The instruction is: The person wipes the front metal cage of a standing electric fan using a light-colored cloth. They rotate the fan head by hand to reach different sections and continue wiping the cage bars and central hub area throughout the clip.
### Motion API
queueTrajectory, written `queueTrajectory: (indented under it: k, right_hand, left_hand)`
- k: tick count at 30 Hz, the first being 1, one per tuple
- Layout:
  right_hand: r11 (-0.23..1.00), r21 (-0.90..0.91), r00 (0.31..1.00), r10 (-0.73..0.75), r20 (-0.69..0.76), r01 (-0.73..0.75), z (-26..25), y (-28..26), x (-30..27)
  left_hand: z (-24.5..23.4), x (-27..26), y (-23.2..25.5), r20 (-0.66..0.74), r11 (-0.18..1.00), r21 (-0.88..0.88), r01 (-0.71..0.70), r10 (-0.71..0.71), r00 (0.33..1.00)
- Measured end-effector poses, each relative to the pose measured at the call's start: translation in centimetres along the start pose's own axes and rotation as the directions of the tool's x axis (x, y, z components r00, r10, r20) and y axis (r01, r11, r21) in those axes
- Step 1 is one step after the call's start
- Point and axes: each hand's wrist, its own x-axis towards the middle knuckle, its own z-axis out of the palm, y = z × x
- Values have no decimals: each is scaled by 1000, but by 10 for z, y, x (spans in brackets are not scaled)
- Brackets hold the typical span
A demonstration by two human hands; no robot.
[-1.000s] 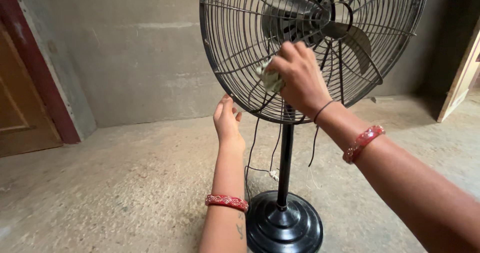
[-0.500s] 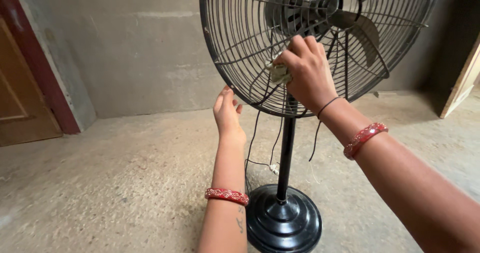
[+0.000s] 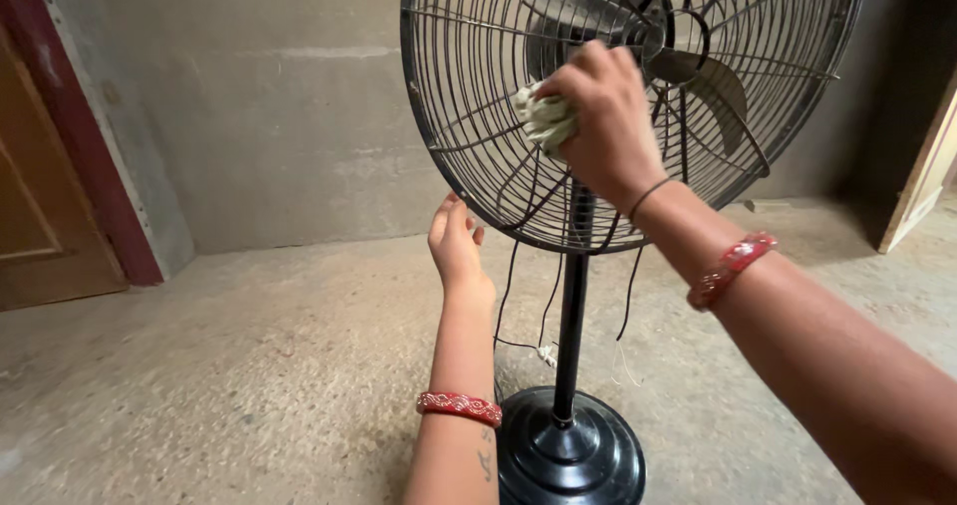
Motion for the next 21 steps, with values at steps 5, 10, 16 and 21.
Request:
queueTrajectory:
  k: [5,10,16,21]
  right_hand:
    - [980,-53,981,-191,31,192,20,-32,2]
    - [973,-54,972,-221,79,226,12,-38,1]
    - [952,-60,951,-296,86,302,-2,-24,1]
    - [945,-172,958,-263,112,279,-5,-14,-3]
  left_hand:
    - [5,2,-10,-50,999,-40,-32,30,998]
    - [3,10,-23,-19,986,-68,-153,152,988]
    - [-1,10,-23,-23,984,-38,-172,171,985]
    - [2,5,-14,-27,988,-21,-153,152,988]
